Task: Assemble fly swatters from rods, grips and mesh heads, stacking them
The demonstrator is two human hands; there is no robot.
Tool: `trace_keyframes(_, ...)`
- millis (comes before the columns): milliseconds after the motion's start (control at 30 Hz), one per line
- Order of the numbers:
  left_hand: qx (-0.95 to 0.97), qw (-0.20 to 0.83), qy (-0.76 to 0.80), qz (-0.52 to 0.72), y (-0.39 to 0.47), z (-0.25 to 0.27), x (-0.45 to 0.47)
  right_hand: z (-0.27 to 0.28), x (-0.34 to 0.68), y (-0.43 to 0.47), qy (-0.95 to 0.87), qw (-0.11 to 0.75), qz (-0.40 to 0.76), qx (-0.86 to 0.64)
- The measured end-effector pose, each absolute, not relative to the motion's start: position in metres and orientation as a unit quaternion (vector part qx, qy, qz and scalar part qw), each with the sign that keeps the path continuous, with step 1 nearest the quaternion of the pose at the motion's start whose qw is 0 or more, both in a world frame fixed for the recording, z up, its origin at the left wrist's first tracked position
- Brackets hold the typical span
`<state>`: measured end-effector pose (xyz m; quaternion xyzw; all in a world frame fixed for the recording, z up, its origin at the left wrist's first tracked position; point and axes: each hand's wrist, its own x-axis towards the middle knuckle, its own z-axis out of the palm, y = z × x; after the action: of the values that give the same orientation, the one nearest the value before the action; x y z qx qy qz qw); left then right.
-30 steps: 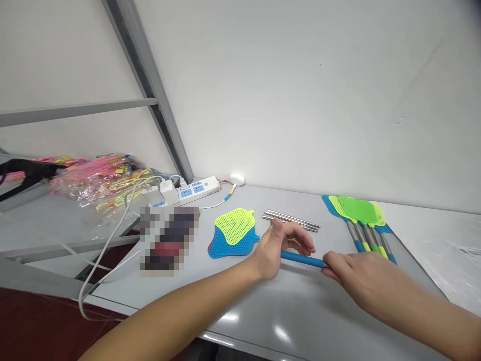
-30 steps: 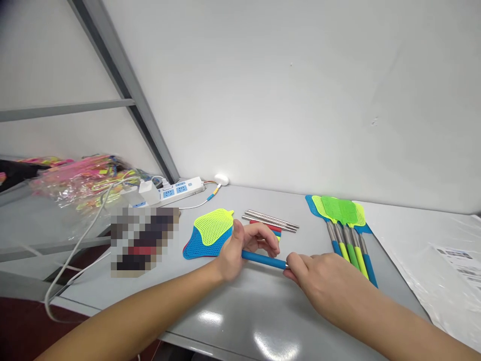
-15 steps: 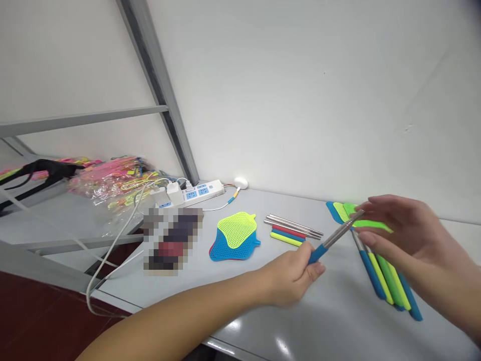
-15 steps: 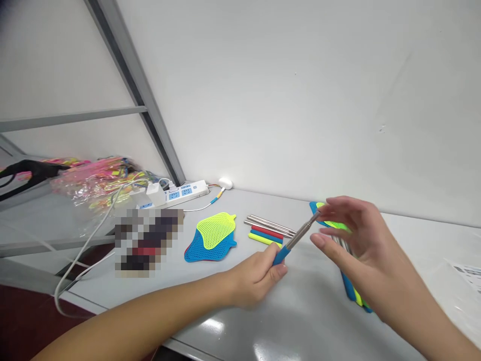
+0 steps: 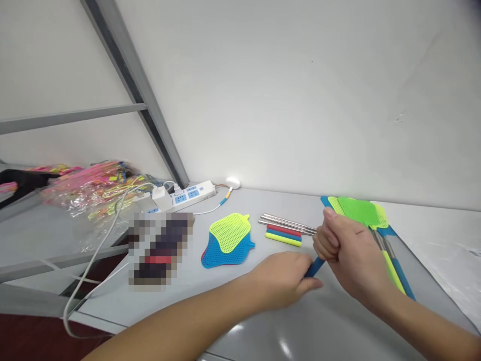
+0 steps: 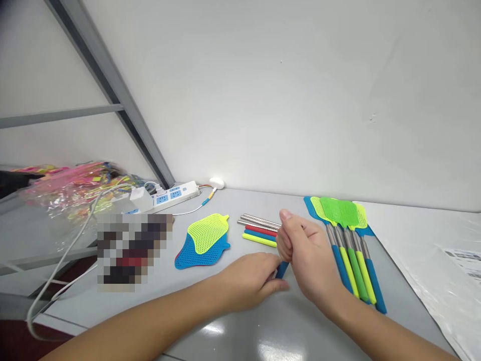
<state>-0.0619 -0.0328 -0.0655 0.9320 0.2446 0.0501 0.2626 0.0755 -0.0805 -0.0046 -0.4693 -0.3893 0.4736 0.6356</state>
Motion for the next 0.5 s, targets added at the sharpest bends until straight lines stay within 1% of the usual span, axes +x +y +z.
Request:
trace_keyframes(133,0.927,0.289,0.234,0.055,-0.030,-0.067,-0.062,-0.018,0.078,-0.081,-0.430,0.612,0.471,-0.468)
trace_keyframes(500,0.936,0.270,0.211,0.079,-0.030,-0.077,-0.059,-0.026,0.078,-0.083,-0.431,0.611,0.499,-0.438)
